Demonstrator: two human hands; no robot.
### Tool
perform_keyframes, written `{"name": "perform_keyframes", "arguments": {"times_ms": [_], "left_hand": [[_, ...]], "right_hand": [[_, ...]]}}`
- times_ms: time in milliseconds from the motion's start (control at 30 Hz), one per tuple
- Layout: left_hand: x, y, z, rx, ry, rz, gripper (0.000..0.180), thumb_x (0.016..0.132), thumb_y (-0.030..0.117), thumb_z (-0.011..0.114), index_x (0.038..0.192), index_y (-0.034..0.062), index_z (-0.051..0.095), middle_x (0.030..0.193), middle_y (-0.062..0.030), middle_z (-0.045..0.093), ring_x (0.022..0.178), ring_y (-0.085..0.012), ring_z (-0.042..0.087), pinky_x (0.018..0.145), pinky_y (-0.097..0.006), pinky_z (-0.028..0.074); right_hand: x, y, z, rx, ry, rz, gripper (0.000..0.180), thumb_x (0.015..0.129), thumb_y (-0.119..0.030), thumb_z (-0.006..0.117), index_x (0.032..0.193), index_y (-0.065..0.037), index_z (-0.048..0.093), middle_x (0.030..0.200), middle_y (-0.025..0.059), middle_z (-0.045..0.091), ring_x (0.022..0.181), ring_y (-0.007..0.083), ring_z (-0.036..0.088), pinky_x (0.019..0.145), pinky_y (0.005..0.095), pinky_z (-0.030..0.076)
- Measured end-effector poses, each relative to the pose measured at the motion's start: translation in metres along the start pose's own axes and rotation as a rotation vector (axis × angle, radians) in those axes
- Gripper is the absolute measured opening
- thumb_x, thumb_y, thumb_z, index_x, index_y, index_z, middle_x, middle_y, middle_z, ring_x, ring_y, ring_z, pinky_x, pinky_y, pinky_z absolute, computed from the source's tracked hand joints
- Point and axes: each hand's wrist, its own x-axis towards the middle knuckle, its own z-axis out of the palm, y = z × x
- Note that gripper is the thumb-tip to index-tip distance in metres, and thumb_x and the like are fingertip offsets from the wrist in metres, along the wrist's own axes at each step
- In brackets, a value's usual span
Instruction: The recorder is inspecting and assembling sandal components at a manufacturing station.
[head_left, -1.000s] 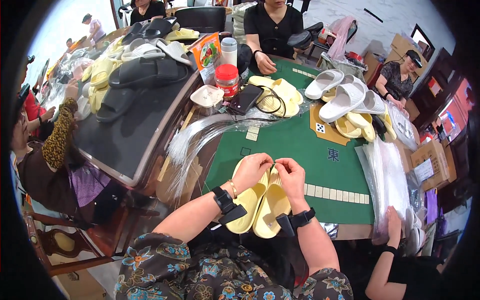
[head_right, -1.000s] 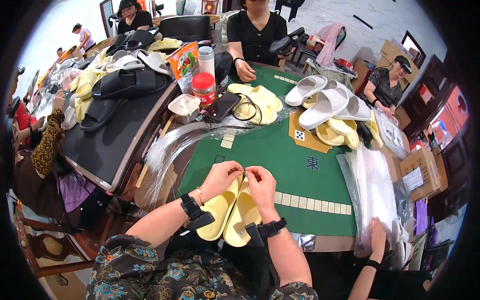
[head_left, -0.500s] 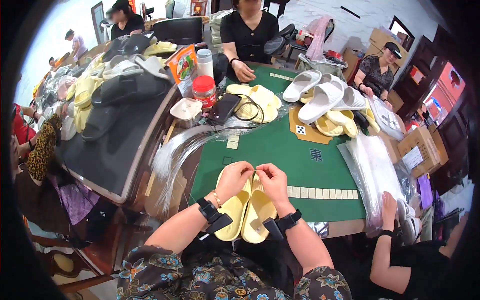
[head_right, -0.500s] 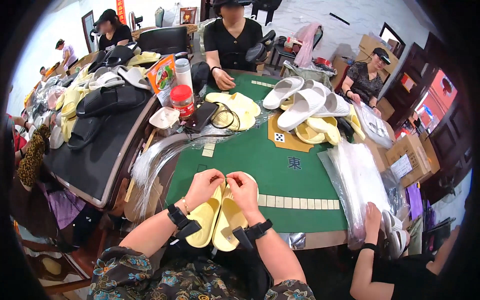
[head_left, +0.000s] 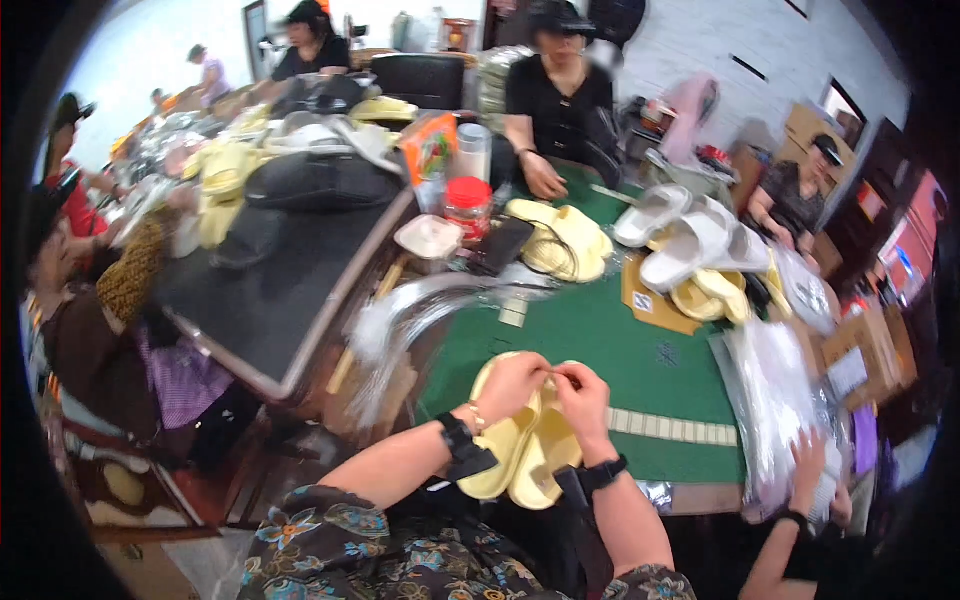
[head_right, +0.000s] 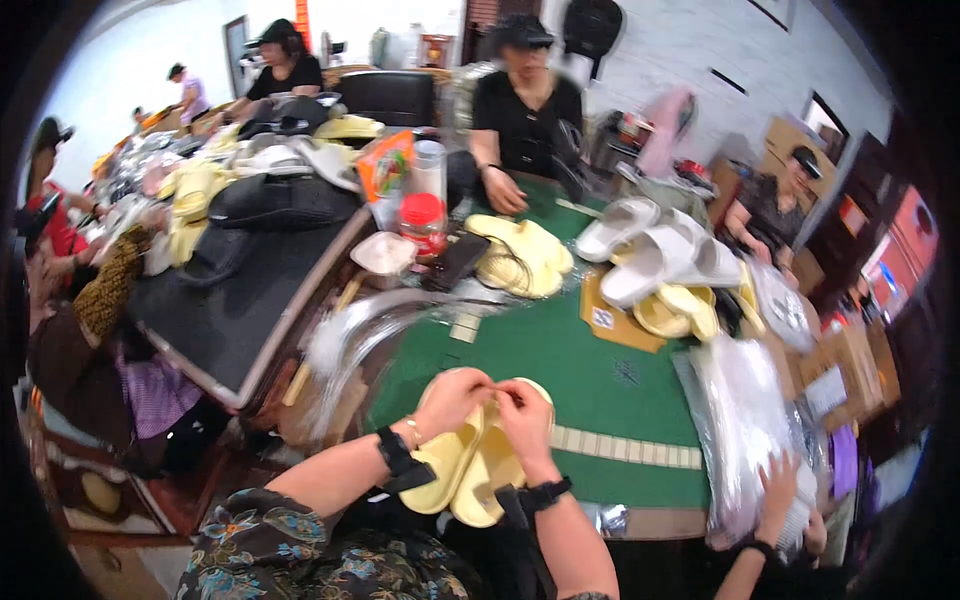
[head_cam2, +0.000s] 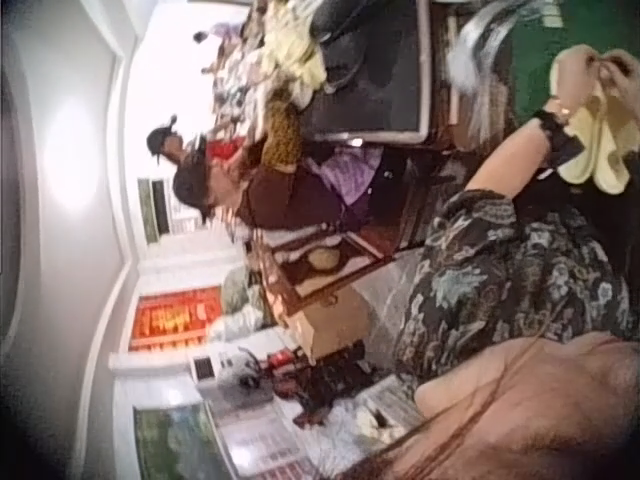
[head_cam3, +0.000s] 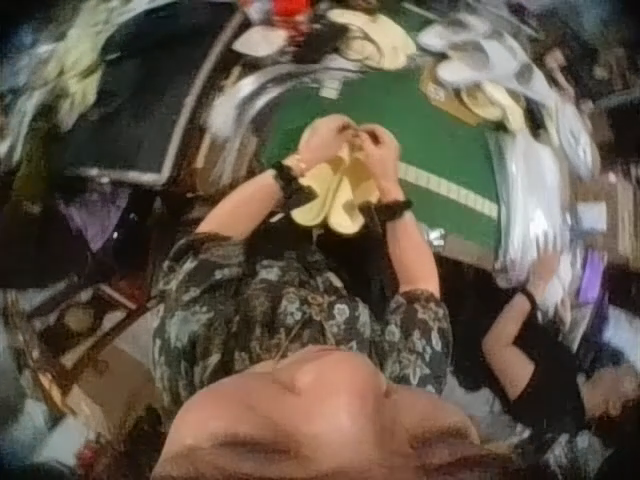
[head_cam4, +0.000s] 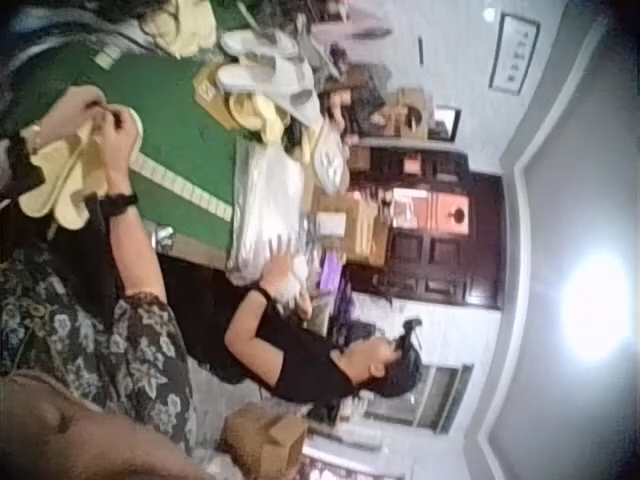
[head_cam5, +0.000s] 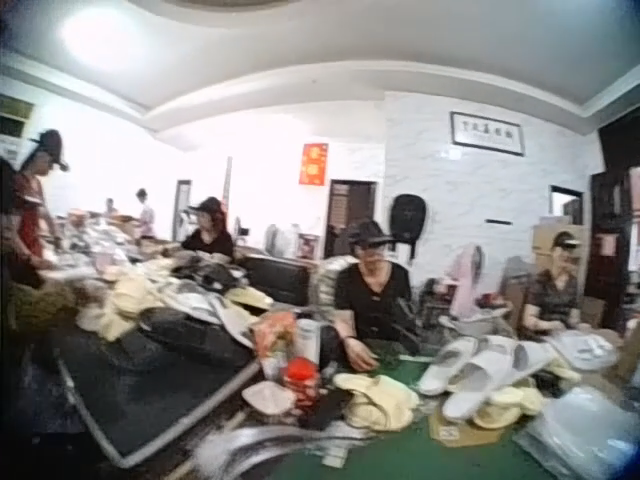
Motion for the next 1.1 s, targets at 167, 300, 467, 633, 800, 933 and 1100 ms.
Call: {"name": "perform_keyframes", "arguments": {"times_ms": [167, 300, 467, 633, 800, 933, 1100], "left_hand": [[0.000, -0.004, 0.004, -0.034, -0.002, -0.025, 0.016, 0.087, 0.014, 0.064, 0.093, 0.0010, 0.070, 0.089, -0.0176, 0.069, 0.084, -0.0337, 0.067, 0.077, -0.041, 0.053], [0.000, -0.006, 0.002, -0.067, 0.022, -0.012, 0.015, 0.087, 0.012, 0.067, 0.094, -0.0003, 0.067, 0.089, -0.0156, 0.068, 0.082, -0.0308, 0.067, 0.074, -0.038, 0.054], [-0.002, -0.007, 0.002, -0.090, 0.000, 0.016, 0.015, 0.087, 0.012, 0.067, 0.093, -0.0015, 0.065, 0.089, -0.0153, 0.067, 0.082, -0.0304, 0.066, 0.073, -0.037, 0.053], [-0.003, -0.009, 0.005, -0.098, -0.049, 0.030, 0.013, 0.091, 0.010, 0.061, 0.099, -0.0014, 0.063, 0.095, -0.0151, 0.065, 0.090, -0.0310, 0.064, 0.080, -0.038, 0.051], [-0.004, -0.010, 0.005, -0.114, -0.086, 0.030, 0.013, 0.093, 0.009, 0.059, 0.099, -0.0011, 0.063, 0.098, -0.0149, 0.065, 0.094, -0.0315, 0.063, 0.082, -0.038, 0.051], [-0.004, -0.009, 0.005, -0.100, -0.090, 0.050, 0.013, 0.093, 0.009, 0.059, 0.101, -0.0006, 0.063, 0.098, -0.0149, 0.065, 0.095, -0.0318, 0.063, 0.083, -0.039, 0.050], [-0.005, -0.005, 0.005, -0.131, -0.075, -0.014, 0.016, 0.093, 0.010, 0.060, 0.105, 0.0002, 0.065, 0.099, -0.0148, 0.067, 0.093, -0.0291, 0.065, 0.082, -0.038, 0.052]], "right_hand": [[0.004, 0.010, 0.002, 0.036, 0.006, 0.083, 0.008, 0.088, -0.003, 0.066, 0.094, 0.001, 0.068, 0.082, 0.0029, 0.067, 0.074, 0.0089, 0.060, 0.068, 0.0246, 0.050], [0.005, 0.013, 0.001, 0.044, -0.004, 0.081, 0.004, 0.088, -0.003, 0.066, 0.090, 0.001, 0.065, 0.078, -0.0002, 0.063, 0.070, 0.0066, 0.056, 0.064, 0.0234, 0.048], [0.006, 0.012, 0.001, 0.021, 0.004, 0.077, 0.004, 0.087, -0.003, 0.067, 0.088, 0.000, 0.064, 0.076, -0.0022, 0.061, 0.068, 0.0048, 0.054, 0.062, 0.0222, 0.046], [0.006, 0.012, -0.001, 0.015, -0.027, 0.096, 0.004, 0.086, -0.003, 0.066, 0.088, 0.000, 0.064, 0.076, -0.0016, 0.062, 0.067, 0.0052, 0.054, 0.061, 0.0224, 0.046], [0.007, 0.014, 0.001, -0.002, -0.053, 0.061, 0.003, 0.086, -0.002, 0.066, 0.087, 0.000, 0.065, 0.076, -0.0016, 0.062, 0.066, 0.0050, 0.055, 0.061, 0.0222, 0.046], [0.007, 0.014, -0.002, 0.000, -0.090, 0.086, 0.002, 0.086, -0.001, 0.066, 0.086, 0.000, 0.065, 0.076, -0.0017, 0.062, 0.067, 0.0049, 0.055, 0.062, 0.0222, 0.046], [0.008, 0.020, -0.004, 0.144, -0.070, 0.165, 0.004, 0.087, -0.003, 0.066, 0.088, 0.000, 0.067, 0.078, -0.0026, 0.063, 0.069, 0.0052, 0.056, 0.064, 0.0225, 0.047]]}}
